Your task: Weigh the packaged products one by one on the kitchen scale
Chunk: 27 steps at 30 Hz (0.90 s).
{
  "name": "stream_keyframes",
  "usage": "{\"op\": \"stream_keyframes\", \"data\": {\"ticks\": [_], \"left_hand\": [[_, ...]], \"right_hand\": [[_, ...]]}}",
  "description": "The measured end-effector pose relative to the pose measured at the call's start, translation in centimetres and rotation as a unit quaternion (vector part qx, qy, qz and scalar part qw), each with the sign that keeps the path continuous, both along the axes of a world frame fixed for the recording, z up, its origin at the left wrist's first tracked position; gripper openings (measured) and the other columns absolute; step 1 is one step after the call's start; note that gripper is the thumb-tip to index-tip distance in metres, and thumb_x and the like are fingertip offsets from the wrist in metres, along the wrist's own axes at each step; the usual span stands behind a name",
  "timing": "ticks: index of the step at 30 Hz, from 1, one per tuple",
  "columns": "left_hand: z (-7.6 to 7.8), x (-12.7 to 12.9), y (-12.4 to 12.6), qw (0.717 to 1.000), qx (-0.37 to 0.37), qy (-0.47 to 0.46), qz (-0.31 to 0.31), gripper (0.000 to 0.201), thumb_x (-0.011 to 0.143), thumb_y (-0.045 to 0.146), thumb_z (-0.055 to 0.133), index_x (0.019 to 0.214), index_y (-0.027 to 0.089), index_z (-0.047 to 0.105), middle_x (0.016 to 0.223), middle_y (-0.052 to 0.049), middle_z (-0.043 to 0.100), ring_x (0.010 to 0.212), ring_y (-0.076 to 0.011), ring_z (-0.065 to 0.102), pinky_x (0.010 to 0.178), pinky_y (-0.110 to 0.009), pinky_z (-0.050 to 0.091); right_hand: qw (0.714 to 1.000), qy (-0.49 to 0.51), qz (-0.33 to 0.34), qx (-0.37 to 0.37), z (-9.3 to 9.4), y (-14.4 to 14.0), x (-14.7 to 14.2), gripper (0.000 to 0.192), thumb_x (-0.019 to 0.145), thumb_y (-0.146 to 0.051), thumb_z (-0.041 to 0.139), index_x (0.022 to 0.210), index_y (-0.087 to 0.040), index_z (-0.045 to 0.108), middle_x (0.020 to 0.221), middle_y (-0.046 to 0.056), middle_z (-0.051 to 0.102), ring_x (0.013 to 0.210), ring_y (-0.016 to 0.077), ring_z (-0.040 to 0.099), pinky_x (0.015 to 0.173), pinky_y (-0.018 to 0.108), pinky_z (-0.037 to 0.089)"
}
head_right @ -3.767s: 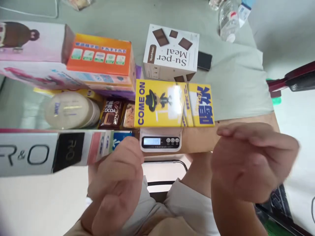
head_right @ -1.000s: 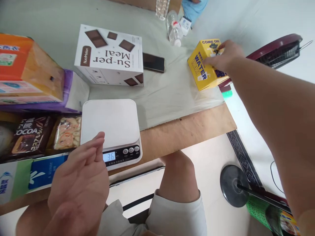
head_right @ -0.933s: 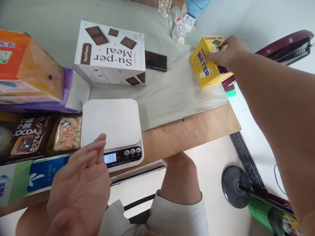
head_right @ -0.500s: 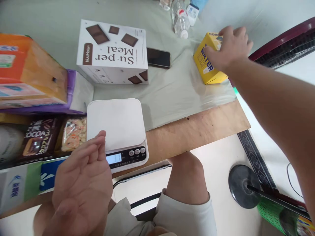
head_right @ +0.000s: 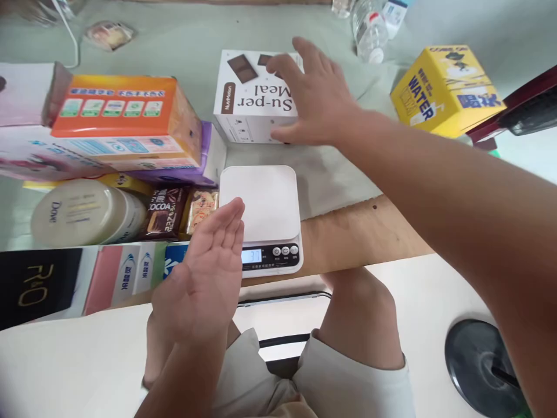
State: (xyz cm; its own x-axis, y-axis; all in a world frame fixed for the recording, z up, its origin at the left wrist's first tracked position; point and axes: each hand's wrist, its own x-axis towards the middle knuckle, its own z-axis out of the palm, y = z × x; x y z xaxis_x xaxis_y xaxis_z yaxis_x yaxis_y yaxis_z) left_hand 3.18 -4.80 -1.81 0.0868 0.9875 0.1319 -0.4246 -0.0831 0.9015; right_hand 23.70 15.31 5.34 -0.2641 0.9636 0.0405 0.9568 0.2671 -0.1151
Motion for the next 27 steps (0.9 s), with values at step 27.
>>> {"op": "stream_keyframes", "data": {"ticks": [27], "left_hand": [[-0.3, 0.6, -0.3, 0.999, -0.017, -0.039, 0.004, 0.053, 0.100, 0.061, 0.053, 0.141, 0.029, 0.067, 0.159, -0.003, 0.059, 0.158, -0.0245, 0.045, 0.135, -0.040, 0.032]], "right_hand": [[0.972, 0.216, -0.015, -0.096, -3.0, 2.2, 5.4, 0.103, 0.041, -0.039, 0.102, 0.137, -0.028, 0.066, 0.176, 0.009, 0.028, 0.169, 0.0350, 0.010, 0.133, 0.065, 0.001]]}}
